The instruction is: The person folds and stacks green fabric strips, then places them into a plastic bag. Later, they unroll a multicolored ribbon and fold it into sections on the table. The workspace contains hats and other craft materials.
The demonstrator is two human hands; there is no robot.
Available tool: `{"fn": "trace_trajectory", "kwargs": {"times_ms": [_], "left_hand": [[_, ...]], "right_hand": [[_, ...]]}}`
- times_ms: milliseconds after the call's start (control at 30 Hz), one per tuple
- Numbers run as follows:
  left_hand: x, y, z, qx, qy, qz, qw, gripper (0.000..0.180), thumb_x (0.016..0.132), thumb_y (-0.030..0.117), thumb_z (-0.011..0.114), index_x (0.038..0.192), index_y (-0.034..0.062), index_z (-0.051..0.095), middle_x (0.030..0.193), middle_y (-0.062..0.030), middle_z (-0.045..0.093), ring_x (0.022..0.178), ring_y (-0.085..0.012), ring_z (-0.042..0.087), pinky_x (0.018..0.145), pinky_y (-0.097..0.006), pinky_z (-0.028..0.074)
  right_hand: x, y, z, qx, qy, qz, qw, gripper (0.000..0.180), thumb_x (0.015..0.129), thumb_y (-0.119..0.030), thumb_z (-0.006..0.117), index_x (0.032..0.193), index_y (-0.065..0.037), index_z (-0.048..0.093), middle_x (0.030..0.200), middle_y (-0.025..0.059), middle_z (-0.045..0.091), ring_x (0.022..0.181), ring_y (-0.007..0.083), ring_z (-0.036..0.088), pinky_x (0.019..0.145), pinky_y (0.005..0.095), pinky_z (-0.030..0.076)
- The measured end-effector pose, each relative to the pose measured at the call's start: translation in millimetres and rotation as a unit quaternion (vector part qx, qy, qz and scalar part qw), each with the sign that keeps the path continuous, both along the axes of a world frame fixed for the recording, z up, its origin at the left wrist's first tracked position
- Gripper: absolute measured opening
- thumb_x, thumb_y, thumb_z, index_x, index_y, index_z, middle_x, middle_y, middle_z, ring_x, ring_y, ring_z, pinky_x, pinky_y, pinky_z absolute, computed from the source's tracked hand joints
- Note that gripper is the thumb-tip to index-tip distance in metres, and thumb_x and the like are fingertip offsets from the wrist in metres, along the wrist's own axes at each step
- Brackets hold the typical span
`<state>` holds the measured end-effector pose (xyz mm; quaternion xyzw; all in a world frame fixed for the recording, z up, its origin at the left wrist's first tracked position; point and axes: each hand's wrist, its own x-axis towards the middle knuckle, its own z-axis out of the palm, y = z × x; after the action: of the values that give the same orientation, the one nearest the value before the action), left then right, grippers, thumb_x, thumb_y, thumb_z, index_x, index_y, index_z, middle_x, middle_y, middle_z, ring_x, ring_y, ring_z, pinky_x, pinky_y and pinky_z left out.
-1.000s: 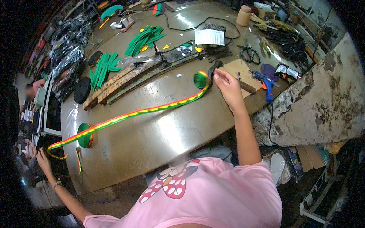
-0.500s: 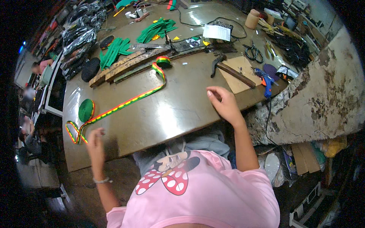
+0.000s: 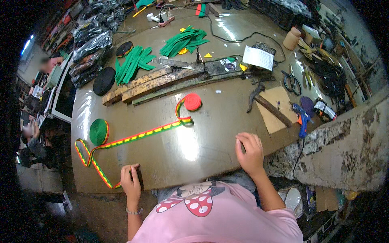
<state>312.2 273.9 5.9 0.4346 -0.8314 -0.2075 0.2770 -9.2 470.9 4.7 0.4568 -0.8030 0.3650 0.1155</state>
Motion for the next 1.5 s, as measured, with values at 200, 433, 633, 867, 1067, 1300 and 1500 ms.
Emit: {"fn": "trace_trajectory", "kwargs": {"times_ms": [200, 433, 633, 867, 1067, 1300, 1500], "left_hand": [[1, -11, 1, 0.111, 0.030, 0.037, 0.993, 0.023, 0.092, 0.013, 0.044, 0.083, -0.0020, 0.059, 0.079, -0.0130, 0.056, 0.079, -0.0290, 0.053, 0.072, -0.037, 0.042], [7, -21, 7, 0.126, -0.096, -0.059, 0.986, 0.018, 0.088, 0.013, 0.045, 0.083, 0.0036, 0.060, 0.083, -0.0118, 0.053, 0.080, -0.0279, 0.049, 0.072, -0.038, 0.039], [17, -19, -1, 0.119, -0.149, -0.109, 0.976, 0.012, 0.082, 0.015, 0.051, 0.085, 0.0100, 0.060, 0.084, -0.0098, 0.049, 0.080, -0.0282, 0.045, 0.073, -0.039, 0.036], [21, -17, -2, 0.112, -0.160, -0.113, 0.974, 0.013, 0.079, 0.019, 0.052, 0.087, 0.0107, 0.060, 0.085, -0.0097, 0.048, 0.081, -0.0281, 0.045, 0.074, -0.039, 0.035], [13, -17, 1, 0.109, -0.122, -0.092, 0.982, 0.036, 0.094, 0.029, 0.034, 0.089, 0.0049, 0.060, 0.084, -0.0132, 0.050, 0.082, -0.0291, 0.047, 0.074, -0.040, 0.037], [6, -9, 2, 0.146, 0.029, -0.043, 0.988, 0.043, 0.097, 0.027, 0.030, 0.098, -0.0014, 0.063, 0.091, -0.0130, 0.045, 0.087, -0.0265, 0.048, 0.082, -0.036, 0.038], [-32, -58, 61, 0.040, -0.015, -0.169, 0.985, 0.028, 0.094, 0.015, 0.043, 0.108, -0.0010, 0.061, 0.087, -0.0103, 0.042, 0.086, -0.0212, 0.043, 0.079, -0.032, 0.037]], "right_hand": [[44, 1, -6, 0.166, -0.655, 0.425, 0.603, 0.034, 0.092, -0.028, 0.051, 0.115, -0.004, 0.058, 0.125, 0.0134, 0.054, 0.121, 0.0256, 0.047, 0.101, 0.0350, 0.033], [79, 4, -79, 0.397, -0.639, 0.379, 0.539, 0.058, 0.095, -0.046, 0.034, 0.136, -0.006, 0.038, 0.144, 0.0134, 0.031, 0.132, 0.0261, 0.028, 0.108, 0.0345, 0.020], [81, -90, -156, 0.379, -0.558, 0.230, 0.701, 0.056, 0.095, -0.045, 0.034, 0.134, -0.005, 0.040, 0.139, 0.0141, 0.035, 0.126, 0.0262, 0.034, 0.104, 0.0351, 0.025], [91, -153, -189, 0.369, -0.486, 0.206, 0.765, 0.054, 0.095, -0.043, 0.034, 0.132, -0.005, 0.043, 0.134, 0.0148, 0.041, 0.118, 0.0263, 0.041, 0.100, 0.0359, 0.030], [97, -170, -209, 0.350, -0.434, 0.213, 0.802, 0.052, 0.096, -0.042, 0.034, 0.129, -0.004, 0.045, 0.129, 0.0154, 0.046, 0.112, 0.0264, 0.046, 0.097, 0.0365, 0.034], [101, -186, -219, 0.332, -0.370, 0.231, 0.837, 0.050, 0.096, -0.040, 0.034, 0.127, -0.003, 0.048, 0.124, 0.0162, 0.051, 0.104, 0.0265, 0.053, 0.092, 0.0373, 0.039], [52, -47, -168, 0.401, -0.239, 0.292, 0.835, 0.049, 0.096, -0.039, 0.034, 0.124, -0.003, 0.050, 0.119, 0.0168, 0.056, 0.098, 0.0266, 0.059, 0.089, 0.0379, 0.044]]}}
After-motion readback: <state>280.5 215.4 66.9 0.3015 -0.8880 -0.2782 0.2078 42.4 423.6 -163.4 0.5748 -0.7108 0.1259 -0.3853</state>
